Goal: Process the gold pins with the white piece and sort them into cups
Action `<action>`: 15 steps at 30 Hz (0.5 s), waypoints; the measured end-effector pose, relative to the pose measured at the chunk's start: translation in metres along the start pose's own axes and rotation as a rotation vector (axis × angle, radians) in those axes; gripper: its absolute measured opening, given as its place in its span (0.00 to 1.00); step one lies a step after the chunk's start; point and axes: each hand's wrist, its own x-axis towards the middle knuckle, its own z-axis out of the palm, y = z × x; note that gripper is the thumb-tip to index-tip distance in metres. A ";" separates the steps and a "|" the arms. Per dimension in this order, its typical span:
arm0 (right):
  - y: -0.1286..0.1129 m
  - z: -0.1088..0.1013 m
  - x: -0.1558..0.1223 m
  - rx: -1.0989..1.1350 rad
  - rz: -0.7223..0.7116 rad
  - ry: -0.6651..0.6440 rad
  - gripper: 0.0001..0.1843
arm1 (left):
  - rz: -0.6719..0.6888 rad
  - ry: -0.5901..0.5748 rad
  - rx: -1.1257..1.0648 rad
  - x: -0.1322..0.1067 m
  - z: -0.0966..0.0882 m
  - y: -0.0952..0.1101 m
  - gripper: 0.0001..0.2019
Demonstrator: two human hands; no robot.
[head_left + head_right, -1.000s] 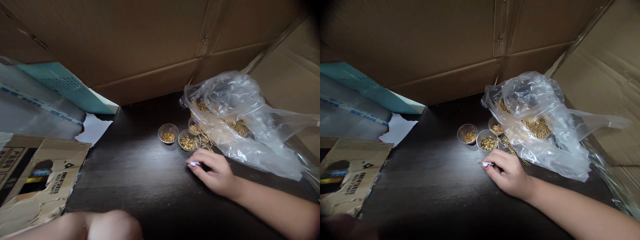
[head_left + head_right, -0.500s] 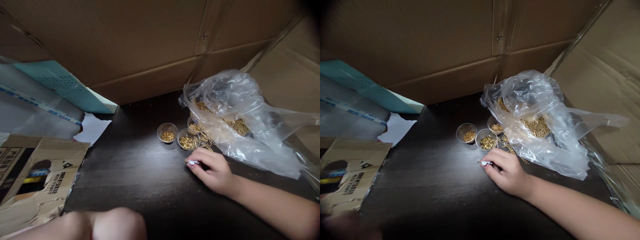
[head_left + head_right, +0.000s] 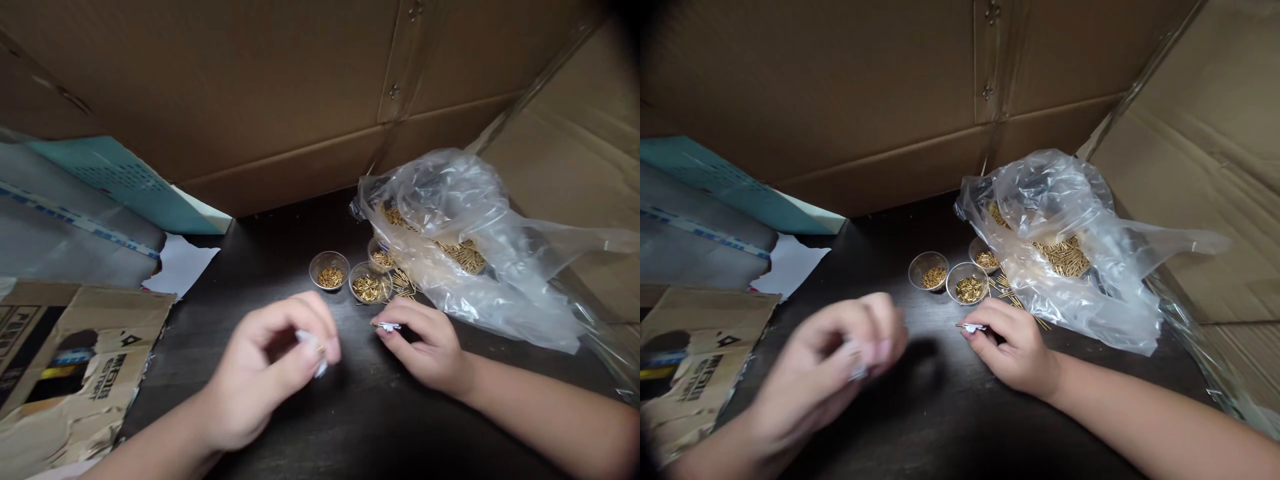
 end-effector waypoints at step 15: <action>-0.004 0.000 -0.004 -0.039 -0.073 -0.059 0.09 | -0.288 -0.028 0.019 0.001 0.044 -0.057 0.11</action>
